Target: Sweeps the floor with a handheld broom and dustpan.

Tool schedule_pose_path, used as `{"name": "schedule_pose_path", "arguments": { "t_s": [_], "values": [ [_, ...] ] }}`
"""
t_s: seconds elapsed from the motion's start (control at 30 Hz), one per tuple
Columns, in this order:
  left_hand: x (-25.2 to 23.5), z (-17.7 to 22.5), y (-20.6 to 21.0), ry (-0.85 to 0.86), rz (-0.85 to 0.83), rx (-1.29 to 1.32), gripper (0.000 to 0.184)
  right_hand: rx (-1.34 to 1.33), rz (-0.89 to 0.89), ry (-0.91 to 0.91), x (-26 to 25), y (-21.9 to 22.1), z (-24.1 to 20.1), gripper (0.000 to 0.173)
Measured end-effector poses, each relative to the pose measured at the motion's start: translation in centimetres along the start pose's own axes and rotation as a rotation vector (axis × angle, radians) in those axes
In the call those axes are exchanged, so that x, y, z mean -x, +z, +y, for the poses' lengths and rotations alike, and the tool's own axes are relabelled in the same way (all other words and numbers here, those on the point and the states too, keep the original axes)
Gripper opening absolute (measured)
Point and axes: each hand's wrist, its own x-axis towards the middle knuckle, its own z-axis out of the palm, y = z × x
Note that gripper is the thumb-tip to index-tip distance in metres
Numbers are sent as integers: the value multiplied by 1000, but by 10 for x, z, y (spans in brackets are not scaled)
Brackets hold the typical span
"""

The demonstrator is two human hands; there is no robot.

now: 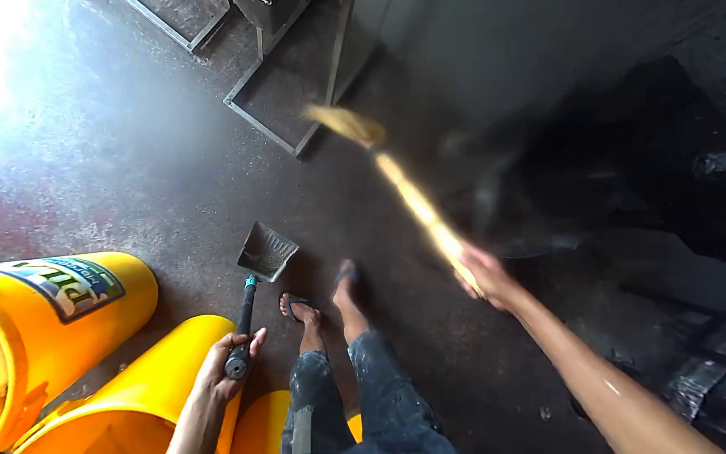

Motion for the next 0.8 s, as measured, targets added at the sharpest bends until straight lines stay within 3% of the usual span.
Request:
{"name": "schedule_pose_path", "arguments": {
  "t_s": [0.1, 0.2, 0.3, 0.43, 0.53, 0.63, 0.8],
  "values": [
    [-22, -18, 41, 14, 4, 39, 18, -117, 41, 102, -85, 29, -50, 45],
    [-48, -25, 75, -11, -23, 86, 20, -112, -18, 199, -115, 69, -48, 42],
    [-62, -26, 102, -30, -32, 100, 21, 47, -194, 265, -79, 96, 5, 48],
    [-65, -17, 120, -28, -35, 42, 19, 22, -332, 390, 22, 112, 70, 58],
    [-71, -8, 124, -16, -36, -7, 18, -248, -371, 416, 78, 96, 111, 55],
    [-74, -7, 129, -12, -5, -63, 19, -435, -315, 391, 113, 56, 118, 55],
    [-85, -23, 134, -15, 99, -266, 20, -442, -86, 232, 104, -34, 114, 63]
  ]
}}
